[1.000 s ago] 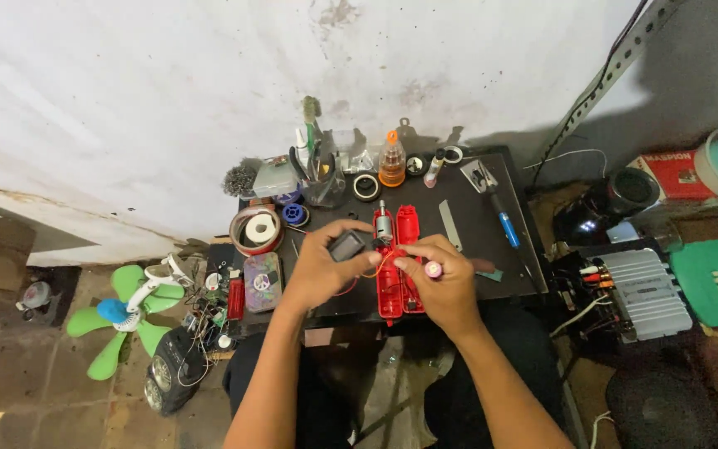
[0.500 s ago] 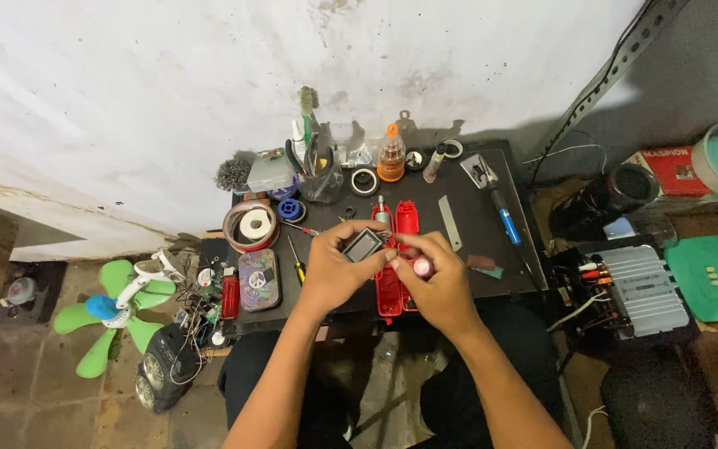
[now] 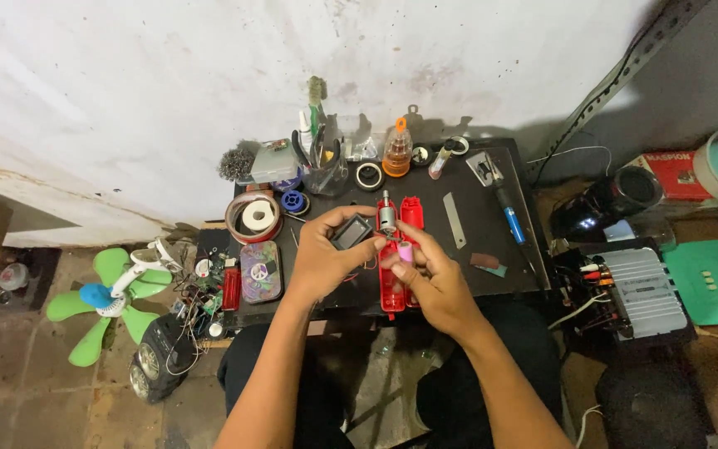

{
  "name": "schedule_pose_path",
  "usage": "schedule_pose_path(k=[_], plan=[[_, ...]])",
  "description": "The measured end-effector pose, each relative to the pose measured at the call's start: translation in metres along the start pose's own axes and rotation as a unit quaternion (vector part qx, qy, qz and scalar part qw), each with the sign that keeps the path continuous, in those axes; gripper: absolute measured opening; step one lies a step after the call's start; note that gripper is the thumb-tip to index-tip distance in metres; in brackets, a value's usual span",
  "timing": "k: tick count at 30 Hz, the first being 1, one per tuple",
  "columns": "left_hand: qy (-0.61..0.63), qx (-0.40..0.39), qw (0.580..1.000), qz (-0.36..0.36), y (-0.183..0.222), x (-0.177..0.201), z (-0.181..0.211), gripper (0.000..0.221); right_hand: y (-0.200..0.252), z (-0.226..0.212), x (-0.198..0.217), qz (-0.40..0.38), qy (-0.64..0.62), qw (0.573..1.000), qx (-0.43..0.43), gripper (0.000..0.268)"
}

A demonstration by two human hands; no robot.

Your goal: Reassembling a handheld electronic device by placing a battery and circuit board into its plastic housing.

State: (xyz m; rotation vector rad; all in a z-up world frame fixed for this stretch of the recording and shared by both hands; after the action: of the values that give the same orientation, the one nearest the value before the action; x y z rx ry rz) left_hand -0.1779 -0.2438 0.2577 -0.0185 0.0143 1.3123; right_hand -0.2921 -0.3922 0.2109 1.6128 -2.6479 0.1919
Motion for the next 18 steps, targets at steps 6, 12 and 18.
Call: schedule_pose_path(k=[6,12,18], plan=[[0.008,-0.042,0.999,-0.028,0.002,-0.004,-0.005,0.040,0.002,0.002,-0.002,0.008,-0.037,0.999,-0.021,0.053],[0.019,-0.057,0.998,-0.027,0.002,-0.005,-0.006,0.037,0.002,0.011,-0.005,0.023,-0.086,0.996,-0.023,0.045],[0.037,-0.011,0.999,-0.028,0.001,-0.005,-0.006,0.039,-0.001,0.014,-0.003,0.035,-0.139,0.989,-0.017,0.044]])
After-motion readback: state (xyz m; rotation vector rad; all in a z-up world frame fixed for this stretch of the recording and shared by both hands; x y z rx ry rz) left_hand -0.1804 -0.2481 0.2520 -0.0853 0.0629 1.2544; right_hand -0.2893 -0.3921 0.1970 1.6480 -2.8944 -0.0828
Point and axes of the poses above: each hand's wrist, its own y-axis away from the middle knuckle, its own x-axis out of the back of the hand, z = x × y, the point moved 3 cm from there along -y, towards the middle knuckle, and after that the axes turned 13 degrees about z, right-handed, at the moved point
